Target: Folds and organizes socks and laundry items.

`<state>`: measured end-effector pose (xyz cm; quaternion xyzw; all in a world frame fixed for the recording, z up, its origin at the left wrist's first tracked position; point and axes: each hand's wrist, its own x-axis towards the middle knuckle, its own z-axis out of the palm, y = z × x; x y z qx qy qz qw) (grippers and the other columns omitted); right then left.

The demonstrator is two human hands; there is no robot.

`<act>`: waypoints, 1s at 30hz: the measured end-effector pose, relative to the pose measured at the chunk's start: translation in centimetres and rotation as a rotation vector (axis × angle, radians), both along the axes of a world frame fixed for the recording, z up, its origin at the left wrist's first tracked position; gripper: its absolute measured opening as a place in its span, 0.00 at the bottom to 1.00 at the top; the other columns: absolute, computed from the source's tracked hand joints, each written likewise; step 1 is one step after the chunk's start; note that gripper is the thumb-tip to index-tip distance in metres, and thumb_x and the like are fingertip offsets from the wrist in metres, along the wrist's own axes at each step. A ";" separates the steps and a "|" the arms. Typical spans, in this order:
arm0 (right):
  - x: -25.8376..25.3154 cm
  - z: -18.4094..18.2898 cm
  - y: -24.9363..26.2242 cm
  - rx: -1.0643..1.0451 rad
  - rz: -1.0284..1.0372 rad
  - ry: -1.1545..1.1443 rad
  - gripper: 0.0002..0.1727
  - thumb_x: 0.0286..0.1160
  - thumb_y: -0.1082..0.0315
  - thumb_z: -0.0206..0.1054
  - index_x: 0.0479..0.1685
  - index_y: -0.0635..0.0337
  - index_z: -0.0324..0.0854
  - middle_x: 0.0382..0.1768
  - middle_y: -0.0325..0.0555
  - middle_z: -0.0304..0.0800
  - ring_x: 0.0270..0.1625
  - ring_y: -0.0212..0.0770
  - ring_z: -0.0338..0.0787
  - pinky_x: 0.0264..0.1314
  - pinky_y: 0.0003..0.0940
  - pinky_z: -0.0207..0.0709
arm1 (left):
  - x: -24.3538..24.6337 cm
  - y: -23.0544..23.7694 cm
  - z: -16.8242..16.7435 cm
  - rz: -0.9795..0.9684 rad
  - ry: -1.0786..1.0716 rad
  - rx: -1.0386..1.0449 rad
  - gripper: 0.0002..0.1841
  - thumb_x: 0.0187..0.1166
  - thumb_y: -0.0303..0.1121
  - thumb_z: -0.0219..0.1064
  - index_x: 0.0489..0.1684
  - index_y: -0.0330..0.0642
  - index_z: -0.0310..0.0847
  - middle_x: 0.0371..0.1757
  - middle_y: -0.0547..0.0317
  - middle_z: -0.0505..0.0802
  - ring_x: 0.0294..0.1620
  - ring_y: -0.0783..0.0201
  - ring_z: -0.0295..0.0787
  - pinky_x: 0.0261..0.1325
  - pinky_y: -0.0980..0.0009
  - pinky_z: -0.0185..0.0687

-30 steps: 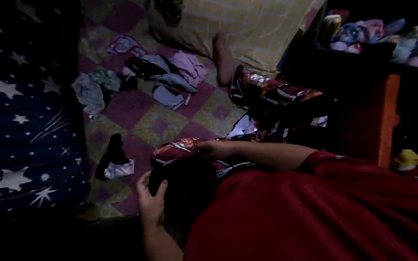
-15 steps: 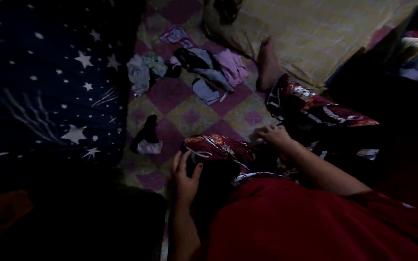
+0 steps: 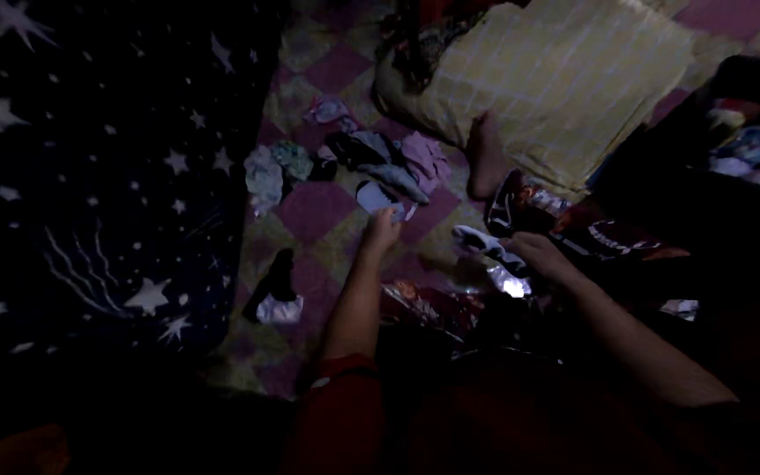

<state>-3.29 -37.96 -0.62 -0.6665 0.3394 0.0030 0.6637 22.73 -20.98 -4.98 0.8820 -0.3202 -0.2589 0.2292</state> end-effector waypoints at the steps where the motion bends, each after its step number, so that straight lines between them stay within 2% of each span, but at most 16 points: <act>1: -0.3 -0.1 0.2 0.075 -0.125 -0.073 0.10 0.88 0.70 0.51 0.44 0.65 0.76 0.30 0.37 0.79 0.30 0.26 0.79 0.36 0.24 0.78 | 0.8 -1.0 -1.3 -0.009 0.020 0.030 0.27 0.87 0.32 0.61 0.83 0.28 0.65 0.79 0.28 0.75 0.80 0.33 0.72 0.81 0.39 0.65; 2: -0.6 -0.3 0.2 0.156 -0.208 -0.161 0.09 0.85 0.70 0.49 0.47 0.61 0.75 0.31 0.34 0.81 0.30 0.24 0.81 0.35 0.22 0.78 | 1.5 -1.7 -2.7 0.003 0.027 0.053 0.32 0.85 0.34 0.64 0.86 0.30 0.61 0.83 0.30 0.72 0.82 0.33 0.70 0.82 0.38 0.64; 4: -1.5 -0.6 -0.2 0.342 -0.288 -0.354 0.09 0.78 0.71 0.53 0.53 0.55 0.72 0.35 0.33 0.87 0.33 0.25 0.86 0.37 0.23 0.83 | 2.4 -2.5 -5.3 0.046 0.006 0.128 0.37 0.82 0.34 0.67 0.92 0.37 0.54 0.88 0.36 0.66 0.86 0.34 0.63 0.83 0.35 0.60; 6: -2.3 0.1 -0.5 0.505 -0.348 -0.458 0.17 0.69 0.74 0.57 0.57 0.52 0.68 0.40 0.37 0.90 0.38 0.32 0.90 0.40 0.29 0.86 | 2.7 -2.8 -7.0 0.056 -0.042 0.274 0.36 0.83 0.37 0.64 0.93 0.47 0.55 0.90 0.41 0.65 0.88 0.35 0.59 0.80 0.29 0.57; 8: -2.8 1.0 -0.8 0.621 -0.354 -0.498 0.18 0.74 0.71 0.57 0.63 0.50 0.69 0.45 0.39 0.90 0.41 0.33 0.91 0.40 0.28 0.87 | 2.0 -3.1 -6.5 0.032 -0.108 0.383 0.31 0.83 0.36 0.64 0.88 0.46 0.65 0.88 0.42 0.68 0.88 0.34 0.59 0.79 0.26 0.55; 10: -2.9 1.6 -1.0 0.733 -0.299 -0.535 0.11 0.83 0.63 0.52 0.56 0.49 0.75 0.44 0.39 0.89 0.32 0.27 0.86 0.33 0.20 0.81 | 1.1 -3.4 -5.1 -0.017 -0.145 0.445 0.25 0.84 0.32 0.62 0.81 0.38 0.73 0.84 0.39 0.74 0.87 0.36 0.62 0.81 0.28 0.53; 12: -3.0 2.1 -0.8 0.777 -0.247 -0.566 0.15 0.89 0.58 0.47 0.52 0.50 0.79 0.42 0.39 0.90 0.25 0.24 0.81 0.27 0.16 0.77 | 0.1 -3.6 -4.2 -0.087 -0.062 0.461 0.22 0.88 0.34 0.57 0.77 0.33 0.75 0.80 0.34 0.77 0.85 0.36 0.65 0.82 0.30 0.53; 14: -3.1 2.2 -0.6 0.742 -0.209 -0.587 0.14 0.90 0.53 0.51 0.55 0.45 0.79 0.40 0.37 0.89 0.23 0.23 0.79 0.25 0.15 0.75 | -1.1 -3.6 -3.5 -0.127 0.094 0.403 0.23 0.92 0.37 0.51 0.74 0.26 0.73 0.74 0.27 0.80 0.80 0.35 0.73 0.80 0.37 0.63; 16: -3.2 1.9 -0.6 0.663 -0.192 -0.600 0.13 0.87 0.53 0.59 0.64 0.40 0.76 0.42 0.37 0.90 0.24 0.25 0.81 0.25 0.17 0.77 | -2.4 -3.4 -2.8 -0.063 0.227 0.241 0.23 0.92 0.34 0.50 0.75 0.22 0.68 0.69 0.24 0.81 0.73 0.35 0.79 0.76 0.43 0.70; 19: -3.2 2.5 -0.1 0.488 -0.146 -0.590 0.22 0.79 0.70 0.59 0.71 0.40 0.71 0.46 0.33 0.92 0.30 0.24 0.86 0.30 0.18 0.80 | -4.7 -2.4 -0.2 0.126 0.300 -0.118 0.26 0.87 0.27 0.55 0.82 0.26 0.55 0.66 0.24 0.82 0.63 0.37 0.84 0.65 0.43 0.79; 21: -3.4 2.9 0.1 0.361 -0.067 -0.630 0.25 0.74 0.75 0.59 0.72 0.46 0.70 0.51 0.30 0.93 0.42 0.24 0.91 0.43 0.21 0.85 | -6.3 -1.9 2.1 0.173 0.265 -0.376 0.33 0.81 0.21 0.58 0.86 0.28 0.47 0.65 0.25 0.82 0.57 0.43 0.87 0.59 0.48 0.82; 23: -3.3 3.4 0.2 0.250 -0.009 -0.651 0.24 0.75 0.76 0.59 0.71 0.50 0.70 0.51 0.29 0.92 0.49 0.25 0.91 0.53 0.24 0.86 | -8.1 -1.3 4.6 0.121 0.251 -0.592 0.26 0.79 0.17 0.53 0.78 0.26 0.55 0.62 0.35 0.84 0.54 0.60 0.87 0.57 0.63 0.84; 25: -3.2 3.8 0.4 0.170 -0.004 -0.666 0.23 0.74 0.77 0.60 0.70 0.53 0.72 0.50 0.29 0.92 0.50 0.25 0.91 0.55 0.25 0.87 | -9.9 -0.7 6.7 0.017 0.276 -0.734 0.14 0.80 0.16 0.48 0.57 0.20 0.75 0.60 0.41 0.86 0.60 0.67 0.83 0.67 0.68 0.78; 26: -3.2 4.1 0.6 0.105 -0.002 -0.657 0.23 0.74 0.78 0.60 0.70 0.56 0.72 0.51 0.29 0.91 0.50 0.24 0.90 0.56 0.25 0.86 | -10.9 -0.6 7.6 -0.005 0.306 -0.745 0.14 0.81 0.17 0.47 0.49 0.21 0.81 0.56 0.44 0.89 0.60 0.68 0.83 0.69 0.68 0.77; 28: -3.2 4.7 0.9 -0.068 0.038 -0.648 0.21 0.75 0.76 0.62 0.69 0.61 0.74 0.55 0.32 0.89 0.52 0.23 0.89 0.57 0.24 0.85 | -12.9 -0.6 9.0 0.027 0.446 -0.709 0.18 0.83 0.20 0.44 0.50 0.26 0.84 0.53 0.53 0.90 0.54 0.74 0.83 0.63 0.71 0.78; 30: -3.1 5.3 1.3 -0.326 0.084 -0.610 0.19 0.76 0.73 0.65 0.66 0.66 0.78 0.58 0.40 0.87 0.52 0.23 0.87 0.58 0.22 0.84 | -14.5 -0.8 9.5 0.097 0.632 -0.697 0.19 0.87 0.30 0.43 0.57 0.30 0.81 0.54 0.55 0.88 0.53 0.72 0.84 0.62 0.67 0.80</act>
